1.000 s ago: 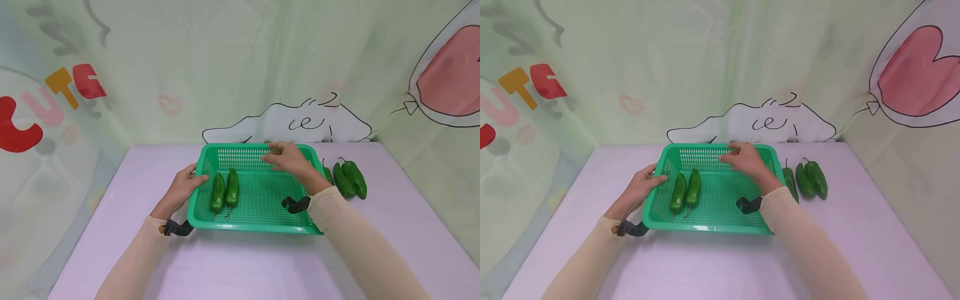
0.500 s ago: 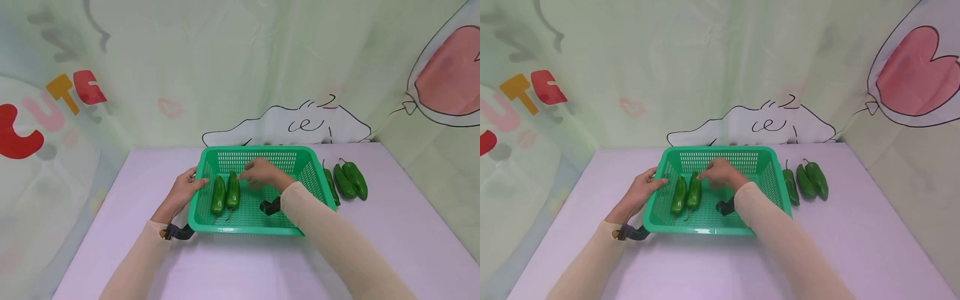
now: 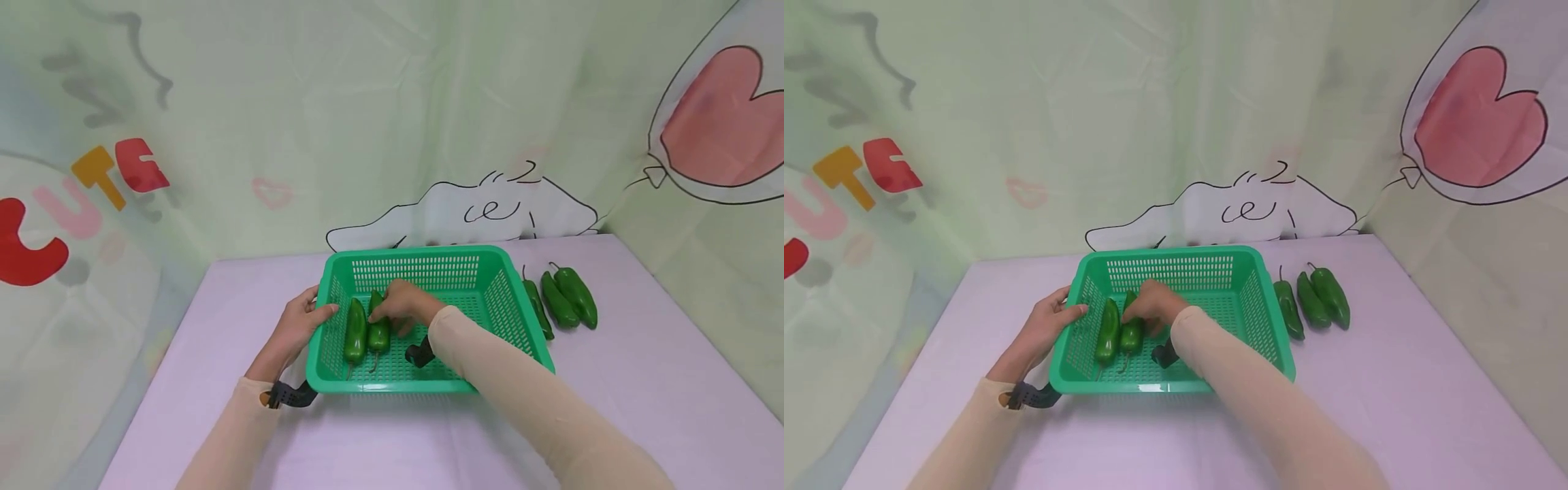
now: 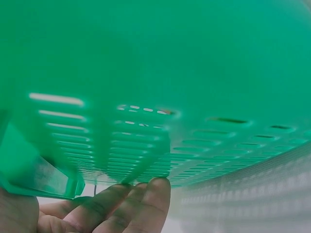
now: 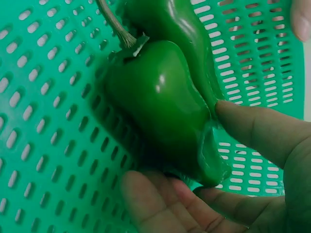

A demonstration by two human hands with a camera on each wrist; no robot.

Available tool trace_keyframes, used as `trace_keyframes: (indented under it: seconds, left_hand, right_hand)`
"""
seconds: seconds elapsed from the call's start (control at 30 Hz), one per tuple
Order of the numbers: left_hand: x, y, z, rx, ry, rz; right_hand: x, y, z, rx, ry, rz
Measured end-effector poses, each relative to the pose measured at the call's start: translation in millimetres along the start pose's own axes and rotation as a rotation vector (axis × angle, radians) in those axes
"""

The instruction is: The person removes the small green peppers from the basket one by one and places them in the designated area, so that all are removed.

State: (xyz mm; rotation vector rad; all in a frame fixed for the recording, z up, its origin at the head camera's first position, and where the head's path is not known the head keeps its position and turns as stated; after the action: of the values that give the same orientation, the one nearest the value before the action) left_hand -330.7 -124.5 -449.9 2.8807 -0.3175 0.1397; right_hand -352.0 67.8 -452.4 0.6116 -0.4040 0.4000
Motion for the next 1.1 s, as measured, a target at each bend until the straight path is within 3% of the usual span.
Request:
trace_keyframes:
  seconds: [0.33,0.67,1.1]
  left_hand:
    - [0.4,-0.9,0.6,0.018,-0.008,0.007]
    - [1.7,-1.0,-1.6,0.031,-0.010,0.006]
    - [2.3,-1.0,-2.7,0.030,-0.009,-0.004]
  right_hand:
    - [-4.9,-5.1,4.9,0.084,0.003,-0.054]
    - [-1.4,-3.6,6.4,0.080,0.021,-0.040]
    - [16.6,12.4,7.9,-0.052,0.068,0.003]
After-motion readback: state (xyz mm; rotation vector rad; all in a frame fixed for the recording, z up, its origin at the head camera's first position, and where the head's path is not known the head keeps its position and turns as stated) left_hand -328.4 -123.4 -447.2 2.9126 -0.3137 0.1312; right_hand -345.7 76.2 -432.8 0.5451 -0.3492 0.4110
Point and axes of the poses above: each hand's wrist, its own x-axis away from the middle knuckle, its own y-axis out of the back of the hand, z = x × y, the point moved 9 cm from there along -x, towards the middle knuckle, and after that the axes turned 1 degree about -z, right-handed, at the moved point
